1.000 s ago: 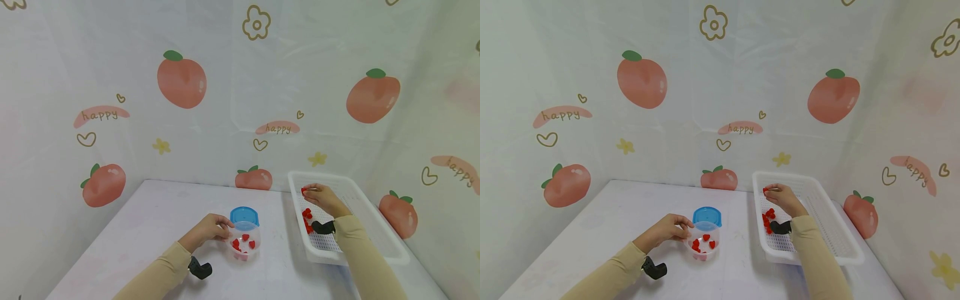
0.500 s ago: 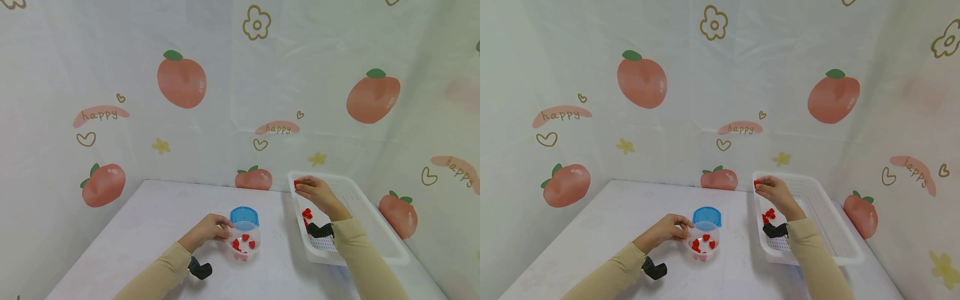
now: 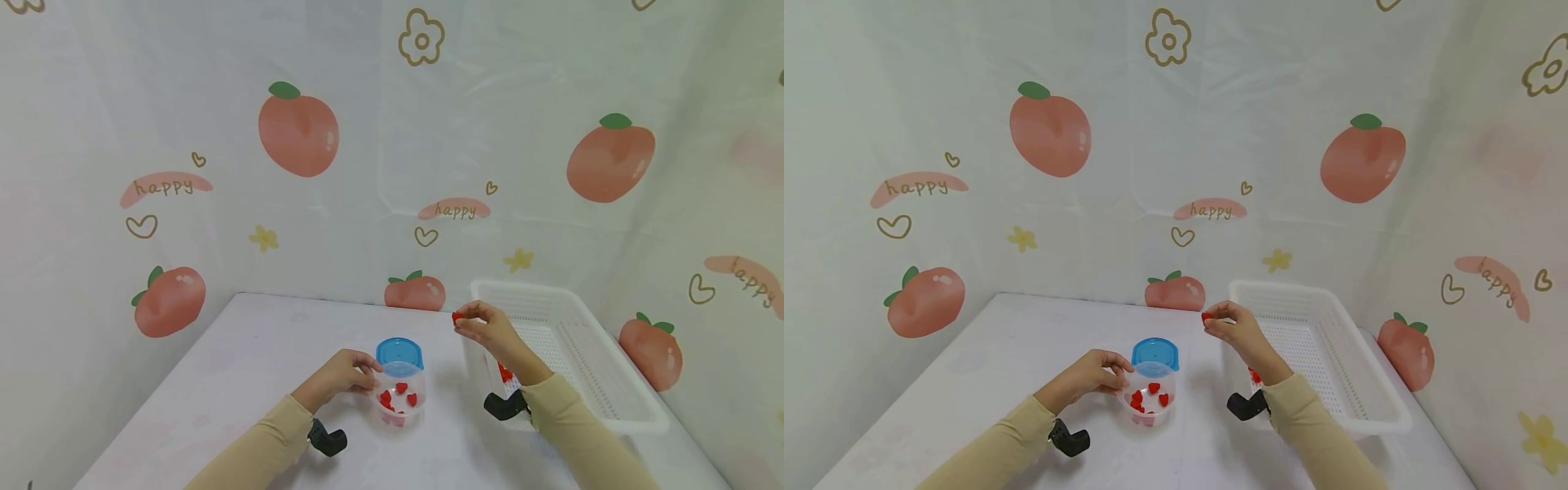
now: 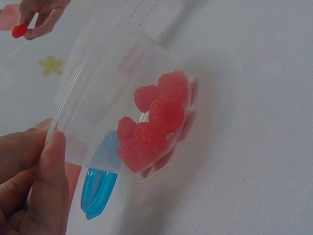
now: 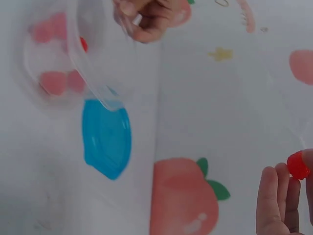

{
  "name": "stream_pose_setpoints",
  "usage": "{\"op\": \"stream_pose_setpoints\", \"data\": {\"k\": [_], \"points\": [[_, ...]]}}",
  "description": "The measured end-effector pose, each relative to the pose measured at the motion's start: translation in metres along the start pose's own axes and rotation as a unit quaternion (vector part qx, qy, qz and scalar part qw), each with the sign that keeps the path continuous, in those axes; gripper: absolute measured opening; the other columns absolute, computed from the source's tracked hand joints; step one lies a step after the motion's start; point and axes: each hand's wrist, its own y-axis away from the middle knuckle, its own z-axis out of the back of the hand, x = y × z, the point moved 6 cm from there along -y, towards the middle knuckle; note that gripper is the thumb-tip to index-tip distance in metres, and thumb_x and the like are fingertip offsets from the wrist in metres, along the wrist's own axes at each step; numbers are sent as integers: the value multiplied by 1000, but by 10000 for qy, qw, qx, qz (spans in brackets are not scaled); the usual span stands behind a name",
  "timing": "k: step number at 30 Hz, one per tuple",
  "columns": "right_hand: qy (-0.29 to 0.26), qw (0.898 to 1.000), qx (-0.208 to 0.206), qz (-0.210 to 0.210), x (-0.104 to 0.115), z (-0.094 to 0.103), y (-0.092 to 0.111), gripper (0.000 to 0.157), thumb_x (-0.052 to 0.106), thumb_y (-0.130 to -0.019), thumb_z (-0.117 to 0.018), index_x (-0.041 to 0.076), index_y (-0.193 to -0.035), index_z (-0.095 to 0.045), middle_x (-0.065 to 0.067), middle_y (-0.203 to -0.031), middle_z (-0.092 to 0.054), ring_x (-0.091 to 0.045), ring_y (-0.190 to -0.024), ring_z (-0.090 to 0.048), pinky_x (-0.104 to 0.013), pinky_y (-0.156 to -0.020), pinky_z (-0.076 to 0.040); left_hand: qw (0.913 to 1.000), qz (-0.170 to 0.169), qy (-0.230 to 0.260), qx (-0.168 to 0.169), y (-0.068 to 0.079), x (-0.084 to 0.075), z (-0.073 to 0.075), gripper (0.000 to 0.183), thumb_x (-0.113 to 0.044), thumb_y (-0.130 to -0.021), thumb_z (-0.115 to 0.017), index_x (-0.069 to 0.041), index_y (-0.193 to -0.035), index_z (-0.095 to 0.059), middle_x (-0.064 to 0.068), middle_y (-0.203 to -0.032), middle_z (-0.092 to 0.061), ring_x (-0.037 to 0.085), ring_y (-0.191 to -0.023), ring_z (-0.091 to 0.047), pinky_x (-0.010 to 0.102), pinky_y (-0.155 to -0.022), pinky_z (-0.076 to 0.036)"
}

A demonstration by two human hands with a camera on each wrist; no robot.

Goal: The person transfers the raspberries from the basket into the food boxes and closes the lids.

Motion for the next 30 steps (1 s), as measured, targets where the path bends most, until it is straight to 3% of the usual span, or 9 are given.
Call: {"op": "stream_pose_setpoints", "data": {"k": [7, 16, 30], "points": [[98, 9999, 95, -77, -14, -23, 6, 26, 4, -91, -65, -10, -110, -54, -8, -102, -55, -15, -91, -64, -28, -87, -56, 10000, -23, 8, 2, -1, 0, -1, 24, -4, -80, -76, -2, -103, -70, 6, -81, -56, 13, -65, -60, 25, -66, -59], [516, 9979, 284, -275, -28, -43, 18, 29, 13, -91, -66, -5, -112, -55, -15, -109, -58, -24, -99, -64, -33, -90, -55, 10000, -27, 11, -9, -1, 0, -2, 24, -4, -80, -77, -3, -103, -70, 6, -82, -56, 13, -65, -60, 25, -66, -59], [613, 9955, 472, -539, -39, -63, 30, 27, 12, -90, -67, -5, -109, -57, -14, -106, -61, -19, -92, -65, -38, -89, -56, 9999, -99, 5, 35, -1, 0, -1, 23, -4, -81, -76, -3, -103, -70, 6, -80, -57, 13, -65, -61, 25, -66, -59]]}}
